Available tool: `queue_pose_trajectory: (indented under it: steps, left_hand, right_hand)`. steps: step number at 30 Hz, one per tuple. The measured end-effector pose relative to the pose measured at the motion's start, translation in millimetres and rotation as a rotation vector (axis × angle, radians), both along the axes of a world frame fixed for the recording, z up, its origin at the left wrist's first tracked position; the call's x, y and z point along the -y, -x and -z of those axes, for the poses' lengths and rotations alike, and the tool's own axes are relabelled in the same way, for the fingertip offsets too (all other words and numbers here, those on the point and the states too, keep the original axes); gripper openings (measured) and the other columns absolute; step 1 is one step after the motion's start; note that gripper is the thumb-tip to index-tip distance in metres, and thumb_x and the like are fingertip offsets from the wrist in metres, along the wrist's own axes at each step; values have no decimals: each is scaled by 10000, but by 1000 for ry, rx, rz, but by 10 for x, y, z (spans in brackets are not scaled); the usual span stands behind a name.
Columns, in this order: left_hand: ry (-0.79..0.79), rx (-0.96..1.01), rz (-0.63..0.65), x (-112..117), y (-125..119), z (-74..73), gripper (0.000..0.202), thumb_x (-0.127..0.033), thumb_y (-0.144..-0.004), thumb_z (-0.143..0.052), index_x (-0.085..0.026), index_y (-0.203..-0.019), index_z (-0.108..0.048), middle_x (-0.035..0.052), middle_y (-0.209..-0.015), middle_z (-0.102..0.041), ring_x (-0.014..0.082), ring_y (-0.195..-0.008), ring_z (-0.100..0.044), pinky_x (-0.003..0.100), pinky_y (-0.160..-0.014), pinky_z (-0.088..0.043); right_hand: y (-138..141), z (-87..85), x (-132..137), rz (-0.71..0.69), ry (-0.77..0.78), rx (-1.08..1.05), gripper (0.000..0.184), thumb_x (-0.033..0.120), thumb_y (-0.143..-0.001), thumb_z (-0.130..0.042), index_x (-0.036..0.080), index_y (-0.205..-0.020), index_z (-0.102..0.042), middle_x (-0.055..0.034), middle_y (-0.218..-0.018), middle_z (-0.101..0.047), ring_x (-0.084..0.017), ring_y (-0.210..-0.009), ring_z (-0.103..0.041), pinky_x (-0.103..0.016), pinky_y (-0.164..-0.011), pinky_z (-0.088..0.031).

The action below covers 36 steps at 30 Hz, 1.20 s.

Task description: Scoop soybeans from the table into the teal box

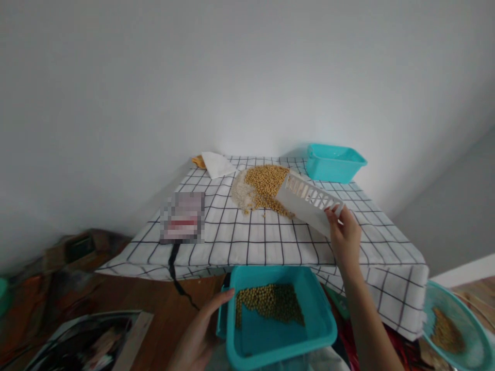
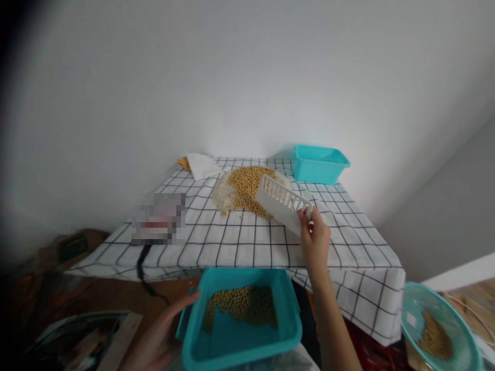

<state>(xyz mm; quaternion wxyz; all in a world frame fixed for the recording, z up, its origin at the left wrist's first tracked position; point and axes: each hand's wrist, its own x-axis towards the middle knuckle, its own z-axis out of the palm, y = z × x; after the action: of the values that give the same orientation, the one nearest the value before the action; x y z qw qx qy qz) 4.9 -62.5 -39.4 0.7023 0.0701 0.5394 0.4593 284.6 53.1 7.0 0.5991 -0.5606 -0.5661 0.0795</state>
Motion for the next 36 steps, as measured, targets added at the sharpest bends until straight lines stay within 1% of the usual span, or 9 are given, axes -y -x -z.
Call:
queue_pose_trajectory:
  steps: [5,10,12,15,18,21,27,30,36]
  left_hand:
    - [65,82,-20,-8,-36,-101,151,-222,-689,-734,-151,-822,-743,80,-706,-818,336,-973,-721,411,-829,-592]
    - [90,-43,-33,11,-68,-210,87,-217,-734,-691,-170,-792,-737,63,-694,-814,314,-930,-737,387,-783,-600]
    - [75,-5,-26,12,-61,-192,95,-215,-744,-683,-165,-803,-738,63,-686,-812,308,-924,-739,383,-796,-597]
    - [63,65,-24,9,-31,-102,125,-210,-735,-699,-152,-838,-739,66,-690,-814,308,-938,-735,386,-823,-589]
    - [45,60,-25,8,1,-8,150,-211,-719,-724,-157,-859,-737,67,-773,-826,302,-992,-718,392,-858,-575]
    - [15,37,-32,1,25,33,142,-216,-720,-728,-158,-850,-740,70,-799,-827,302,-1016,-707,387,-852,-577]
    - [-50,10,-42,-26,103,49,121,-245,-693,-758,-172,-789,-754,56,-750,-823,305,-943,-731,359,-782,-599]
    - [-72,21,-44,-24,121,54,139,-240,-701,-750,-155,-810,-758,64,-768,-822,292,-921,-737,341,-778,-595]
    - [-19,22,-30,0,33,-24,112,-232,-695,-748,-153,-773,-768,48,-682,-812,266,-781,-757,329,-708,-605]
  right_hand:
    - [-6,18,31,-97,-2,15,206,397,-878,-533,203,-840,-589,-24,-746,-615,-173,-704,-574,-269,-612,-474]
    - [-15,48,76,-151,-31,5,182,376,-885,-523,212,-844,-590,-31,-780,-633,-183,-732,-585,-285,-634,-486]
    - [-20,60,78,-138,-37,-12,180,376,-879,-531,211,-846,-595,-32,-791,-642,-185,-738,-593,-283,-631,-486]
    - [-34,77,71,-131,-47,-36,175,370,-871,-545,207,-852,-606,-34,-817,-653,-188,-752,-604,-286,-642,-482]
    - [-45,90,74,-141,-56,-23,172,364,-869,-550,206,-850,-617,-33,-813,-655,-191,-754,-605,-292,-650,-469]
    - [-48,95,93,-141,-49,23,181,365,-874,-538,208,-826,-615,-30,-784,-649,-195,-748,-599,-301,-657,-458]
    - [-64,111,126,-123,-58,41,196,378,-867,-542,208,-802,-614,-29,-750,-645,-197,-729,-591,-315,-661,-450]
    - [-73,114,137,-125,-63,38,200,381,-863,-546,207,-797,-619,-30,-746,-644,-197,-719,-588,-316,-653,-448]
    - [-43,85,172,-129,-71,64,185,351,-871,-553,204,-778,-616,-14,-718,-626,-175,-677,-563,-289,-611,-418]
